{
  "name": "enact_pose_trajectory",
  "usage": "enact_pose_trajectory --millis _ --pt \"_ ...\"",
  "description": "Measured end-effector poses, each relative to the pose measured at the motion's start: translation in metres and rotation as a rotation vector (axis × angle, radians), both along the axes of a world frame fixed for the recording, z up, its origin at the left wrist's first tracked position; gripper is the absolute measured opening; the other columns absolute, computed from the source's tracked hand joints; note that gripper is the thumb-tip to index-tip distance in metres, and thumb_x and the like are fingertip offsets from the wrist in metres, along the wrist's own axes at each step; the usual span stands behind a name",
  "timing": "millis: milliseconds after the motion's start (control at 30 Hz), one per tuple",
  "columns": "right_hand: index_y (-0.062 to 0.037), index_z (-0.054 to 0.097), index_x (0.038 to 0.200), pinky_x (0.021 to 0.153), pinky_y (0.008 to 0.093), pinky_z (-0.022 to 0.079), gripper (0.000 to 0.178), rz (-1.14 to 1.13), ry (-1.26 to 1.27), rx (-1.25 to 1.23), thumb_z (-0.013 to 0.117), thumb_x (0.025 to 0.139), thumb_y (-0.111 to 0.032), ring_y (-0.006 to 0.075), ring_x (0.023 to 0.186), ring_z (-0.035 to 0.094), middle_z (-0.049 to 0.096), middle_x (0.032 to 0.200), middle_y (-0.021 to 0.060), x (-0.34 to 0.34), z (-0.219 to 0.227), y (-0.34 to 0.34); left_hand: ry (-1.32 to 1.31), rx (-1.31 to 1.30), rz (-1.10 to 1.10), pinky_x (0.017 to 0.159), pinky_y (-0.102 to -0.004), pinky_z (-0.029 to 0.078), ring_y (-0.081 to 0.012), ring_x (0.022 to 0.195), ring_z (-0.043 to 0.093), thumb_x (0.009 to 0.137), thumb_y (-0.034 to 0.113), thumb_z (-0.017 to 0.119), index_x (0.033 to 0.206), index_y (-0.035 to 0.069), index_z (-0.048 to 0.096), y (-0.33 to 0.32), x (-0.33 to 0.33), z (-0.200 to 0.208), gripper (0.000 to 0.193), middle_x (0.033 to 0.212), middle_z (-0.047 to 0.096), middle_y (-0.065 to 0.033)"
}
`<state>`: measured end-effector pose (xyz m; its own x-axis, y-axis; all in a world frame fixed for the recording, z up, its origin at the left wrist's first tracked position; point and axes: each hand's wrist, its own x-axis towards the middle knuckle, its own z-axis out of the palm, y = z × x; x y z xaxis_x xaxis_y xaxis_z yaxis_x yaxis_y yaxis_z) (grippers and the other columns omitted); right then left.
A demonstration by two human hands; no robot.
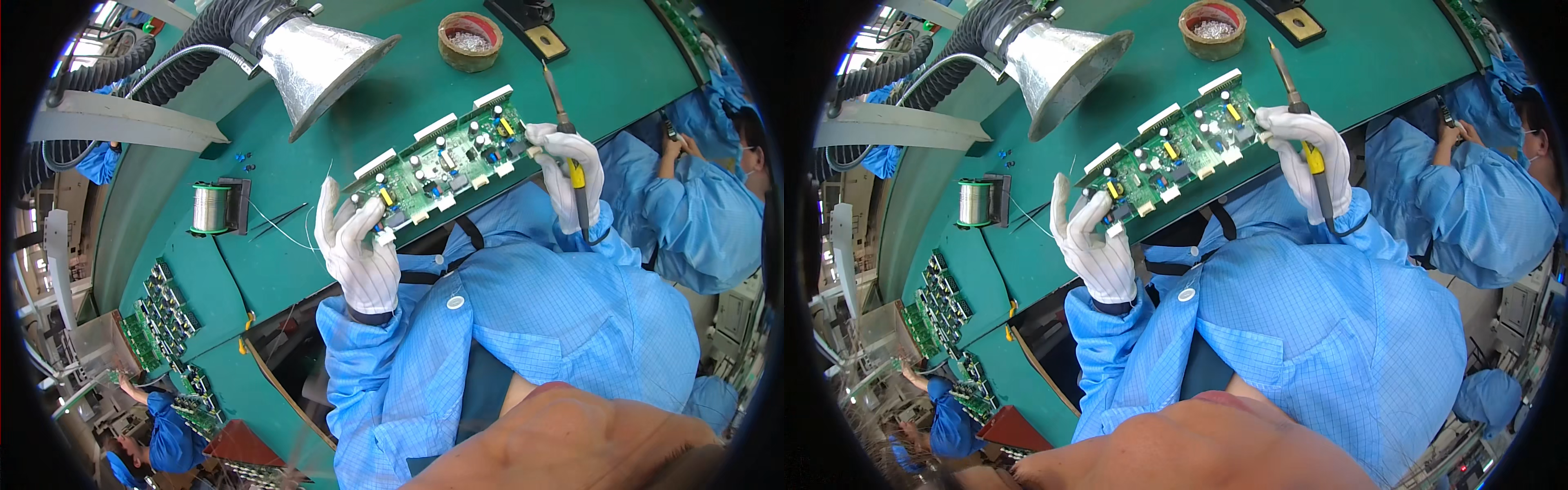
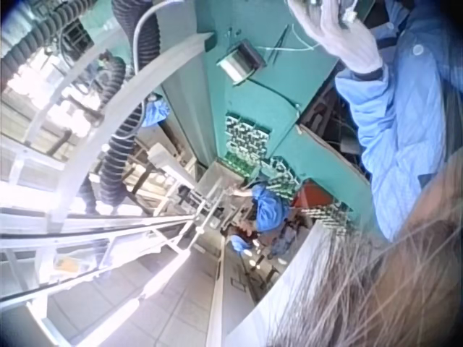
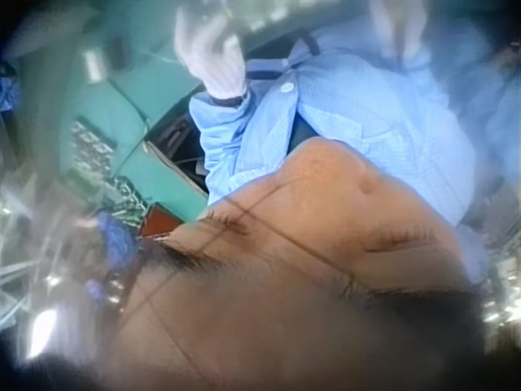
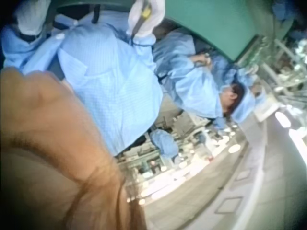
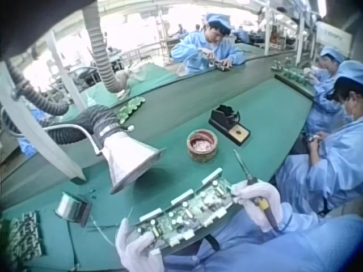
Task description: Soldering electronic components onto printed circuit boards at an assembly line workbench.
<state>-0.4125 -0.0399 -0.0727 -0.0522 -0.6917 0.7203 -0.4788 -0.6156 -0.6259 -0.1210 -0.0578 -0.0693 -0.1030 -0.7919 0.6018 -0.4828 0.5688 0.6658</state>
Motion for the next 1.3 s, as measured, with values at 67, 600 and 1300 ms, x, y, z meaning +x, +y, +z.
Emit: enact_pose_trajectory --millis 67,600,1300 --pt "-0.0010 0.055 0.115 0.090 0.0359 0.055 0.041 0.011 -0.034 -0.011 0.058 0.081 0.022 0.0289 0.106 0.069 0.069 0.111 0.0179 0.002 -0.007 0.002 -0.028 -0.009 0.013 0.103 -0.0491 0.052 -0.0432 0.135 0.045 0.084 -0.001 0.063 0.110 0.004 0.058 0.003 0.000 0.000 0.027 0.145 0.039 -0.0320" --pt "-0.0024 0.056 0.112 0.088 0.0329 0.055 0.040 -0.008 -0.127 -0.043 0.060 0.081 0.023 0.0266 0.106 0.069 0.069 0.109 0.0152 0.003 -0.021 0.003 -0.036 -0.044 0.058 0.098 -0.0429 0.055 -0.0406 0.128 0.053 0.080 -0.004 0.076 0.111 0.012 0.063 0.008 -0.002 -0.013 0.037 0.146 0.041 -0.0297" --pt "0.0002 0.050 0.116 0.095 0.0345 0.055 0.033 -0.051 -0.166 0.030 0.055 0.089 0.019 0.0272 0.109 0.067 0.066 0.111 0.0186 0.003 -0.032 -0.001 0.085 0.019 -0.061 0.107 -0.0414 0.048 -0.0347 0.136 0.046 0.087 -0.015 0.059 0.151 0.003 0.028 0.010 -0.003 -0.020 0.073 0.156 0.030 -0.0247"
